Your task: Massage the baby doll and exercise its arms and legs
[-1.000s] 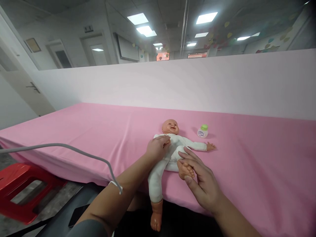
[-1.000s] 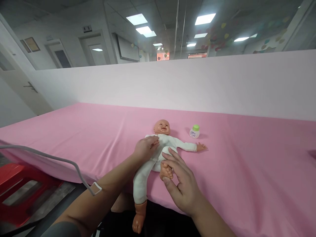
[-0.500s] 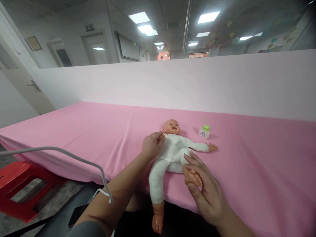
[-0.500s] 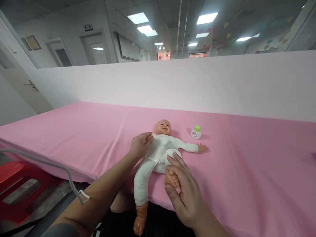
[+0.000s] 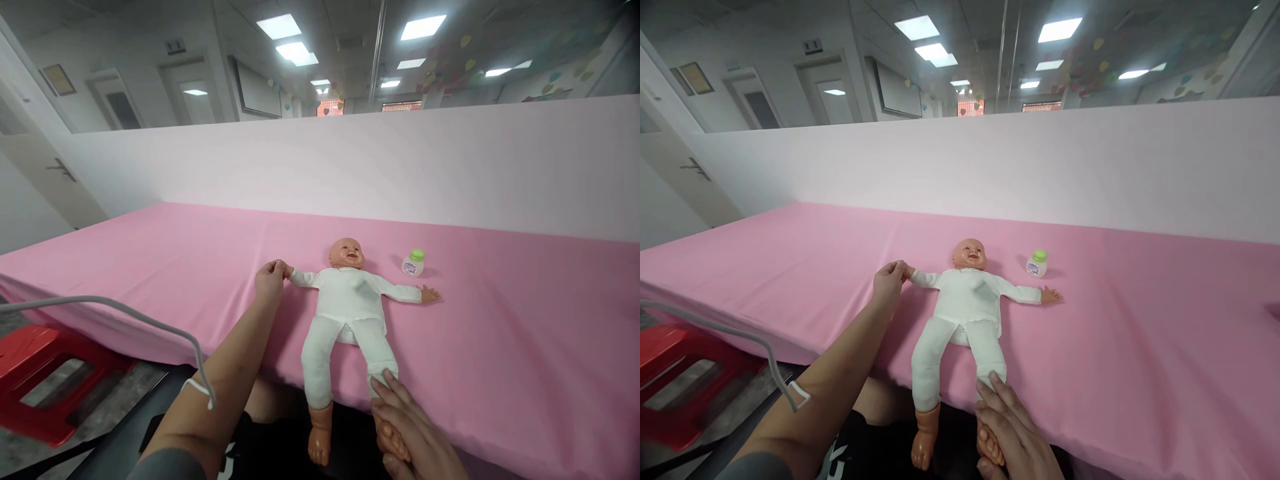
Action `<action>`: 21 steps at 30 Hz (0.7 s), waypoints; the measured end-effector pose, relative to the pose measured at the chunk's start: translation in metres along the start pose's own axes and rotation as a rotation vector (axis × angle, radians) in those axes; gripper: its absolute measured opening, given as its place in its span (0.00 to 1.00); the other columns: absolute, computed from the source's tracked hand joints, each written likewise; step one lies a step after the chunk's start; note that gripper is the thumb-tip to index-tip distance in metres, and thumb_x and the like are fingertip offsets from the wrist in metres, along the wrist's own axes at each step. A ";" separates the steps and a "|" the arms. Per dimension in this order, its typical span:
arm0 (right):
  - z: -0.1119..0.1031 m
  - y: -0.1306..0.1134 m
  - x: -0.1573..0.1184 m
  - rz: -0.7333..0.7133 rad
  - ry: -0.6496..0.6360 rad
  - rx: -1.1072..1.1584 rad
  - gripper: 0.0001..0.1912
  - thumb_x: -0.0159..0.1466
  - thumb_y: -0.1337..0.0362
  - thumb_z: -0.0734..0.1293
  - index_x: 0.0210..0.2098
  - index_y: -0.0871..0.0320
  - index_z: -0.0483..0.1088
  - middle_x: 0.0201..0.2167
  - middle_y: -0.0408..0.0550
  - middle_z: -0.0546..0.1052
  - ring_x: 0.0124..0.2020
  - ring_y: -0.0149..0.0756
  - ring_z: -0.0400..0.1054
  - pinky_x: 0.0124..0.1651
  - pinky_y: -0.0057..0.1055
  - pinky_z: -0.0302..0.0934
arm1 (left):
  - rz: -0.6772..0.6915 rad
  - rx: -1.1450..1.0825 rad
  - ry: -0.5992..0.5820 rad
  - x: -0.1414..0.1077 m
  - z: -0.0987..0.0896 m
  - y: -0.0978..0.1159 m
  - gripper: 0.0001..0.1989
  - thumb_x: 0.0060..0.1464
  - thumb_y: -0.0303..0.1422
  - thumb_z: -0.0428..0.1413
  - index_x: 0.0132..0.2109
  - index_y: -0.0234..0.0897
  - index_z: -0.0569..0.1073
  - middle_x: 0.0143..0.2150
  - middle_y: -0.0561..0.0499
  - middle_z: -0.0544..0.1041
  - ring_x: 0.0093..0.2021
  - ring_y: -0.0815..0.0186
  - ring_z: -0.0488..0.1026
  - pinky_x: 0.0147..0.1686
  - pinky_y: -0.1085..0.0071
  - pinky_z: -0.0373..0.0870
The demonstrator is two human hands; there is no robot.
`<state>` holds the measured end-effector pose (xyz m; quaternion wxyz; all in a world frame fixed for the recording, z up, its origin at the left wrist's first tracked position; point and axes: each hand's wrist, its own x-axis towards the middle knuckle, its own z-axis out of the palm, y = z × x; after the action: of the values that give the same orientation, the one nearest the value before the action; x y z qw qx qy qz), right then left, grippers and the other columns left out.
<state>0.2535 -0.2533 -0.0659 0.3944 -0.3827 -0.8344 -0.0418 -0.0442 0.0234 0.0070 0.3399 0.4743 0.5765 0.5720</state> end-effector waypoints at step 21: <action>-0.030 0.009 0.067 0.172 -0.001 0.159 0.24 0.73 0.57 0.64 0.66 0.54 0.64 0.72 0.57 0.64 0.76 0.60 0.49 0.68 0.63 0.62 | 0.558 0.611 -0.316 -0.067 0.052 0.047 0.17 0.64 0.38 0.58 0.58 0.47 0.80 0.56 0.49 0.83 0.55 0.55 0.79 0.57 0.62 0.71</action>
<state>0.2517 -0.2175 -0.0013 0.4255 -0.4202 -0.7994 0.0586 0.0330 -0.0262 0.0367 0.1008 0.7720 0.5101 0.3655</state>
